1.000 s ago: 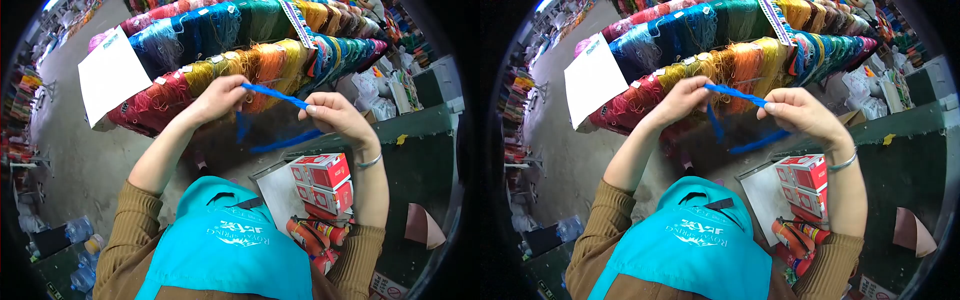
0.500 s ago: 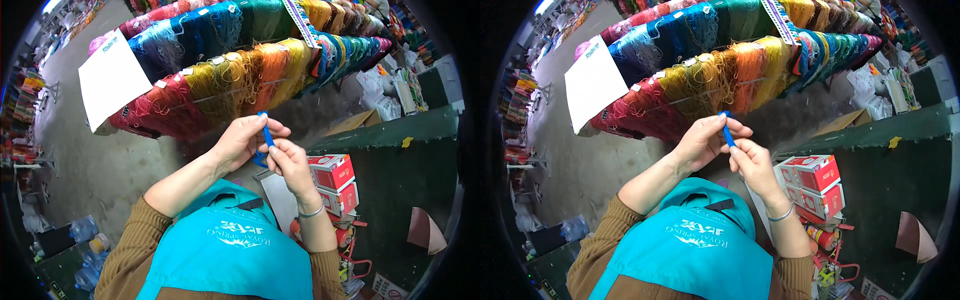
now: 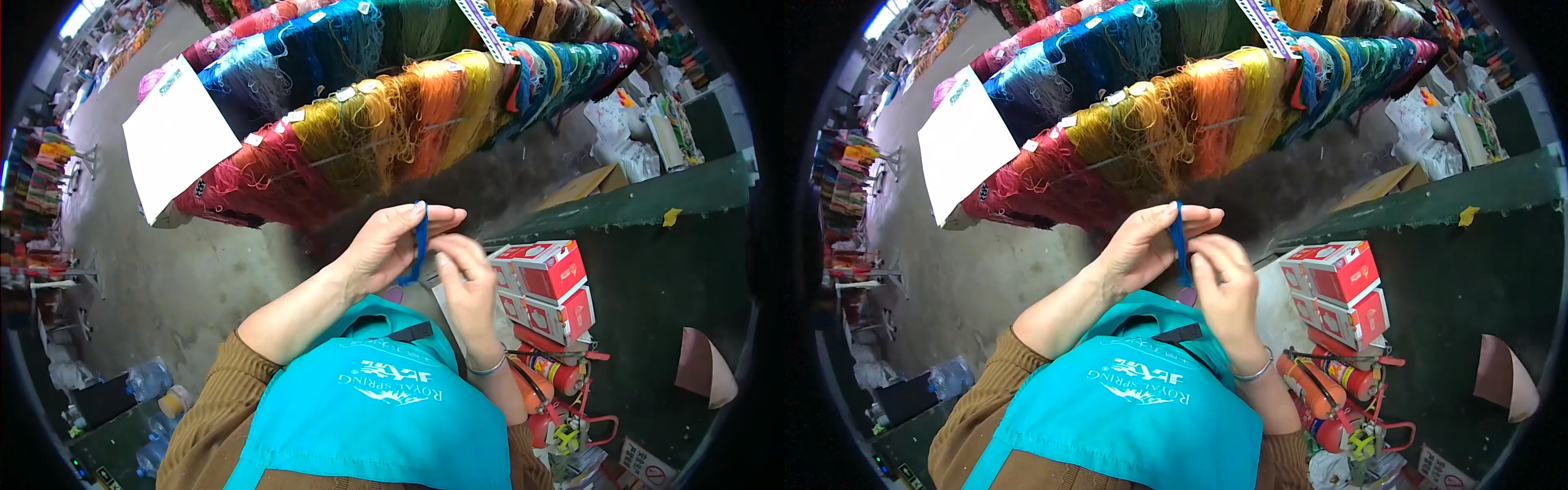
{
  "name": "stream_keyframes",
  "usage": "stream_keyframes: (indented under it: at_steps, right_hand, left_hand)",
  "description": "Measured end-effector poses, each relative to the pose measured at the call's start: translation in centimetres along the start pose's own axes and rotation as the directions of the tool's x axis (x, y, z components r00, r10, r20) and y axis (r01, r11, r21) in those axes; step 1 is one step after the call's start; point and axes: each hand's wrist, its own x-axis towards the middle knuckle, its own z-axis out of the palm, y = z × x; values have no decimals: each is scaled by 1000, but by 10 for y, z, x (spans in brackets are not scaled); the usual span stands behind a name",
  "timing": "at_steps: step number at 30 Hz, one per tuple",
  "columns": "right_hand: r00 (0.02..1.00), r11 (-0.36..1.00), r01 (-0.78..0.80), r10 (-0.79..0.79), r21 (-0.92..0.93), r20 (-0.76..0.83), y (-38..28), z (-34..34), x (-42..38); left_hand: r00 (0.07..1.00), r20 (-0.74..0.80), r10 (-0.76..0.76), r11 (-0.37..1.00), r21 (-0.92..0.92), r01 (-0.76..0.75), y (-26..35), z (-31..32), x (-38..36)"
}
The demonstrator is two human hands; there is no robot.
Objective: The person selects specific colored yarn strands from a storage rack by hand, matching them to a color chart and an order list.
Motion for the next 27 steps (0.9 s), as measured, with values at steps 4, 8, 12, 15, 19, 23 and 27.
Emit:
stream_keyframes:
  at_steps: [4, 8, 12, 15, 19, 23, 27]
  right_hand:
    - [945, 838, -267, 323, 476, -39, -7, -3, 9]
    - [922, 791, -379, 370, 480, 118, 5, 12, 10]
    - [894, 640, -375, 441, 671, 79, 5, 18, 6]
    - [897, 512, -317, 435, 798, 77, 7, 18, 6]
    - [901, 542, -303, 431, 784, 50, 3, 19, 6]
    - [926, 717, -276, 376, 640, -22, 7, 25, 3]
    - [916, 676, -253, 397, 692, -53, 10, 26, 5]
  left_hand:
    - [999, -11, -40, 999, -36, 40, 3, 7, -6]
    - [997, 11, -82, 993, 91, 81, -1, 7, -10]
    - [998, -33, -62, 997, 50, 63, 2, 4, -14]
    - [997, -70, -21, 999, -40, 19, -2, -6, -12]
    - [992, -121, -26, 1000, 10, 28, -1, -1, -13]
    - [985, -169, 39, 985, 171, -9, -3, 1, -12]
    - [969, -235, 79, 975, 219, -26, -4, 3, -10]
